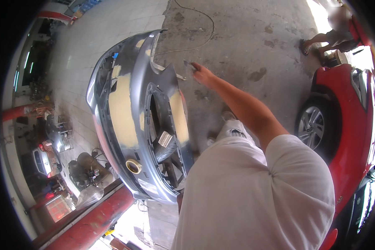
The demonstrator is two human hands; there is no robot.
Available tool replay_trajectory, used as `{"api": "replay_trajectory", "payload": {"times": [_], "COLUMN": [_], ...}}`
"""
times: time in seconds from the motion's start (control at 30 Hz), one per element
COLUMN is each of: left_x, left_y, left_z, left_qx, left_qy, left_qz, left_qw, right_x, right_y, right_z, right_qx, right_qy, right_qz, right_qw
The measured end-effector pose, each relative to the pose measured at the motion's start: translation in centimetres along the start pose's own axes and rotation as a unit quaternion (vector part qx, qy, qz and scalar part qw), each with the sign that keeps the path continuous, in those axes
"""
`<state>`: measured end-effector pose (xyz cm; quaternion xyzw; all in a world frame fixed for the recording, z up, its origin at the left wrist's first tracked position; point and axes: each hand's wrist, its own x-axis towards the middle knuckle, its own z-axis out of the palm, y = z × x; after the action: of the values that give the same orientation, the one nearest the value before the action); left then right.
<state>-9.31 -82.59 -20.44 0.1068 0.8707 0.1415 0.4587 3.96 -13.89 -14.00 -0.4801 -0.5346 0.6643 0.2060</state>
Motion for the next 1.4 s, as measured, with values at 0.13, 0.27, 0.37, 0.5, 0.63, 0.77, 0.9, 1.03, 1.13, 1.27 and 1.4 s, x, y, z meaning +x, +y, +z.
{"api": "replay_trajectory", "payload": {"times": [0.13,0.27,0.37,0.5,0.63,0.77,0.9,1.03,1.13,1.27,1.4], "left_x": [-0.1,-0.1,0.1,0.1,0.0,0.1,0.3,0.3,0.3,0.5,0.7], "left_y": [-0.2,-0.2,-0.2,-0.6,-1.3,-2.0,-2.4,-2.7,-3.0,-3.4,-4.0], "left_z": [0.2,0.3,0.5,1.1,1.6,1.4,0.9,0.3,0.1,0.6,1.6], "left_qx": [0.002,0.002,0.000,-0.007,-0.010,-0.009,-0.002,-0.001,-0.003,-0.006,-0.013], "left_qy": [0.001,0.002,0.003,0.004,0.004,0.004,0.002,0.006,0.010,0.008,-0.001], "left_qz": [0.000,0.000,0.005,0.005,0.006,0.009,0.010,0.012,0.010,0.008,0.006], "left_qw": [1.000,1.000,1.000,1.000,1.000,1.000,1.000,1.000,1.000,1.000,1.000], "right_x": [-1.6,-0.9,-0.8,-2.7,-5.3,-5.0,-0.8,2.6,3.9,4.2,3.7], "right_y": [0.7,0.3,0.7,3.6,7.7,8.9,5.7,1.5,-1.2,-3.9,-5.1], "right_z": [0.5,1.9,2.9,4.3,3.9,1.4,-0.2,-0.8,-0.1,1.3,2.3], "right_qx": [-0.147,-0.184,-0.196,-0.240,-0.300,-0.279,-0.249,-0.305,-0.325,-0.397,-0.409], "right_qy": [-0.006,0.002,-0.009,-0.019,-0.114,-0.119,-0.010,0.039,0.048,-0.037,-0.050], "right_qz": [-0.060,-0.107,-0.106,-0.087,-0.168,-0.122,-0.103,-0.310,-0.332,-0.232,-0.243], "right_qw": [0.987,0.977,0.975,0.967,0.932,0.945,0.963,0.900,0.884,0.887,0.878]}}
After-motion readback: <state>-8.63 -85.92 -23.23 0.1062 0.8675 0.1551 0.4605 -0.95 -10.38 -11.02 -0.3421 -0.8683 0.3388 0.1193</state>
